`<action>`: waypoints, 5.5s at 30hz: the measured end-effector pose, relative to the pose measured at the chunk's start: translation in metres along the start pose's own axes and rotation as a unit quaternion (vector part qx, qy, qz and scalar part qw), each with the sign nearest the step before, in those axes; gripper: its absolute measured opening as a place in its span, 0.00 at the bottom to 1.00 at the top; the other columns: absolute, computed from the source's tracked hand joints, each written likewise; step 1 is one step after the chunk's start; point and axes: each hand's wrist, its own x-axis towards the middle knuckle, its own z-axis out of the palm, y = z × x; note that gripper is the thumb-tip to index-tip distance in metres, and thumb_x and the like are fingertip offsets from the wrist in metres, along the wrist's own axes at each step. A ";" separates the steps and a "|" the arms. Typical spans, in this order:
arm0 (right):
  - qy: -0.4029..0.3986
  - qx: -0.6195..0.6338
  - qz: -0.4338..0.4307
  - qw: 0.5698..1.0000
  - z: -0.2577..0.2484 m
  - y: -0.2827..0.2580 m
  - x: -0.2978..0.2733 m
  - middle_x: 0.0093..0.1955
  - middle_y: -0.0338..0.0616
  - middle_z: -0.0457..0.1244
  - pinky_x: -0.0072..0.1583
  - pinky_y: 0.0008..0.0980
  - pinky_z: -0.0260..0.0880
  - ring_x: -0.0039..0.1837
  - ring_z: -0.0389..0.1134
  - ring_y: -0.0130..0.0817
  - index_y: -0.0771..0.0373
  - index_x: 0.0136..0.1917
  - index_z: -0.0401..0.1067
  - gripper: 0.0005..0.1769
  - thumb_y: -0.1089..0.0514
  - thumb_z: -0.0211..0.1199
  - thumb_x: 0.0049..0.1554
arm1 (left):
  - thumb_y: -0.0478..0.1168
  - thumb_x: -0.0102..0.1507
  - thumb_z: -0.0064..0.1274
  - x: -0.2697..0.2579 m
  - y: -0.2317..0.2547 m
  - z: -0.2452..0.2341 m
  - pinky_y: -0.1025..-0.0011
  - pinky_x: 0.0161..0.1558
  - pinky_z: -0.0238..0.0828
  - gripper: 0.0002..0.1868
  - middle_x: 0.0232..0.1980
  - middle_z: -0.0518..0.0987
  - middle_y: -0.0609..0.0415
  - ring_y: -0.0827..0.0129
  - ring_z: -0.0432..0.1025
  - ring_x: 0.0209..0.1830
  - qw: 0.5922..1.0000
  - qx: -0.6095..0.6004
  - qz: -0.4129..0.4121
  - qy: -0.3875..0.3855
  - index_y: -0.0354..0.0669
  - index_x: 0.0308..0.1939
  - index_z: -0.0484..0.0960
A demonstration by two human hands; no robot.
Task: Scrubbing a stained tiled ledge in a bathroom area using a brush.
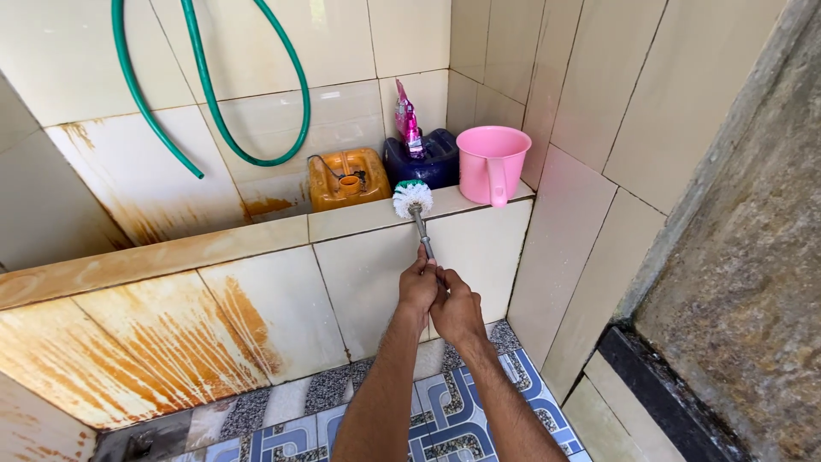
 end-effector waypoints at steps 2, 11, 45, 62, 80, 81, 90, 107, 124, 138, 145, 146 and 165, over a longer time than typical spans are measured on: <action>-0.010 -0.006 0.001 1.000 0.009 0.007 0.004 0.59 0.50 0.71 0.66 0.61 0.70 0.65 0.70 0.58 0.52 0.65 0.72 0.18 0.55 0.50 0.64 | 0.43 0.69 0.49 0.003 -0.001 -0.010 0.64 0.70 0.65 0.24 0.75 0.70 0.54 0.57 0.66 0.73 1.000 0.004 -0.004 0.002 0.51 0.70 0.74; -0.039 -0.035 -0.015 0.998 0.040 -0.012 -0.006 0.62 0.48 0.71 0.68 0.58 0.70 0.67 0.69 0.56 0.50 0.64 0.72 0.17 0.54 0.50 0.64 | 0.43 0.69 0.50 -0.011 0.018 -0.056 0.65 0.66 0.69 0.22 0.74 0.71 0.50 0.59 0.73 0.67 0.999 -0.039 -0.021 0.031 0.43 0.68 0.76; -0.112 -0.046 -0.096 0.988 0.112 -0.102 -0.079 0.58 0.61 0.70 0.60 0.57 0.76 0.62 0.71 0.61 0.55 0.64 0.71 0.17 0.58 0.49 0.64 | 0.43 0.71 0.48 -0.033 0.040 -0.195 0.65 0.70 0.66 0.25 0.76 0.67 0.47 0.59 0.68 0.71 0.992 -0.081 -0.019 0.095 0.37 0.71 0.70; -0.195 0.012 -0.159 0.968 0.232 -0.127 -0.093 0.60 0.65 0.69 0.61 0.60 0.75 0.62 0.70 0.65 0.58 0.67 0.69 0.20 0.57 0.47 0.65 | 0.50 0.69 0.54 -0.017 0.026 -0.344 0.68 0.50 0.79 0.27 0.61 0.79 0.45 0.62 0.75 0.54 0.980 -0.064 -0.051 0.184 0.45 0.71 0.74; -0.153 -0.010 -0.111 0.982 0.160 -0.100 -0.068 0.58 0.61 0.70 0.58 0.53 0.77 0.60 0.72 0.59 0.54 0.67 0.68 0.19 0.55 0.46 0.66 | 0.46 0.72 0.46 -0.040 0.058 -0.242 0.65 0.57 0.73 0.29 0.73 0.70 0.40 0.61 0.70 0.62 0.991 -0.033 -0.042 0.119 0.34 0.74 0.67; -0.147 -0.011 -0.104 0.984 0.151 -0.096 -0.067 0.59 0.61 0.70 0.58 0.53 0.77 0.60 0.72 0.59 0.54 0.67 0.68 0.19 0.56 0.47 0.66 | 0.46 0.72 0.46 -0.039 0.058 -0.232 0.65 0.56 0.73 0.29 0.74 0.69 0.40 0.61 0.71 0.62 0.991 -0.037 -0.044 0.118 0.33 0.73 0.67; -0.120 -0.006 -0.075 0.990 0.110 -0.050 -0.028 0.65 0.59 0.68 0.61 0.58 0.74 0.64 0.70 0.61 0.52 0.70 0.67 0.21 0.57 0.47 0.66 | 0.50 0.71 0.51 -0.011 0.037 -0.162 0.64 0.64 0.71 0.27 0.75 0.69 0.46 0.59 0.68 0.71 0.995 0.007 -0.042 0.088 0.43 0.71 0.72; -0.016 -0.008 -0.002 1.000 0.019 0.025 0.020 0.63 0.51 0.69 0.66 0.57 0.71 0.66 0.69 0.58 0.42 0.69 0.68 0.21 0.55 0.49 0.64 | 0.55 0.69 0.48 0.023 0.014 -0.022 0.60 0.71 0.64 0.26 0.73 0.73 0.54 0.59 0.66 0.73 0.989 0.136 -0.056 0.003 0.53 0.70 0.75; 0.019 0.011 -0.006 1.000 0.014 0.027 0.027 0.56 0.48 0.71 0.67 0.60 0.70 0.65 0.69 0.60 0.43 0.62 0.74 0.17 0.52 0.51 0.63 | 0.47 0.70 0.48 0.012 0.013 -0.010 0.60 0.70 0.65 0.26 0.76 0.68 0.47 0.52 0.63 0.75 0.999 0.010 -0.031 -0.031 0.53 0.74 0.70; -0.055 -0.004 -0.048 0.997 0.063 -0.027 -0.003 0.57 0.52 0.71 0.64 0.58 0.72 0.64 0.71 0.60 0.51 0.62 0.73 0.17 0.57 0.51 0.63 | 0.45 0.71 0.49 0.004 0.023 -0.089 0.64 0.68 0.66 0.25 0.77 0.66 0.48 0.54 0.65 0.74 0.997 -0.056 -0.051 0.029 0.51 0.73 0.71; -0.089 -0.005 -0.060 0.994 0.089 -0.055 -0.019 0.58 0.54 0.70 0.65 0.57 0.73 0.64 0.71 0.59 0.53 0.63 0.72 0.17 0.58 0.50 0.64 | 0.44 0.71 0.49 0.006 0.021 -0.134 0.64 0.67 0.68 0.25 0.77 0.66 0.45 0.56 0.66 0.73 0.998 -0.035 -0.036 0.047 0.50 0.73 0.71; -0.101 -0.003 -0.063 0.993 0.093 -0.059 -0.021 0.59 0.56 0.70 0.64 0.55 0.73 0.64 0.71 0.58 0.55 0.64 0.72 0.17 0.59 0.49 0.64 | 0.43 0.71 0.48 0.009 0.016 -0.141 0.67 0.65 0.69 0.25 0.77 0.66 0.46 0.61 0.69 0.68 0.996 -0.065 -0.038 0.056 0.49 0.74 0.69; -0.107 -0.049 -0.111 0.987 0.132 -0.083 -0.048 0.63 0.62 0.68 0.63 0.60 0.75 0.65 0.69 0.63 0.57 0.67 0.69 0.19 0.60 0.48 0.64 | 0.42 0.73 0.44 -0.013 0.032 -0.195 0.69 0.68 0.67 0.26 0.80 0.60 0.49 0.63 0.69 0.70 0.991 -0.118 -0.042 0.049 0.48 0.76 0.64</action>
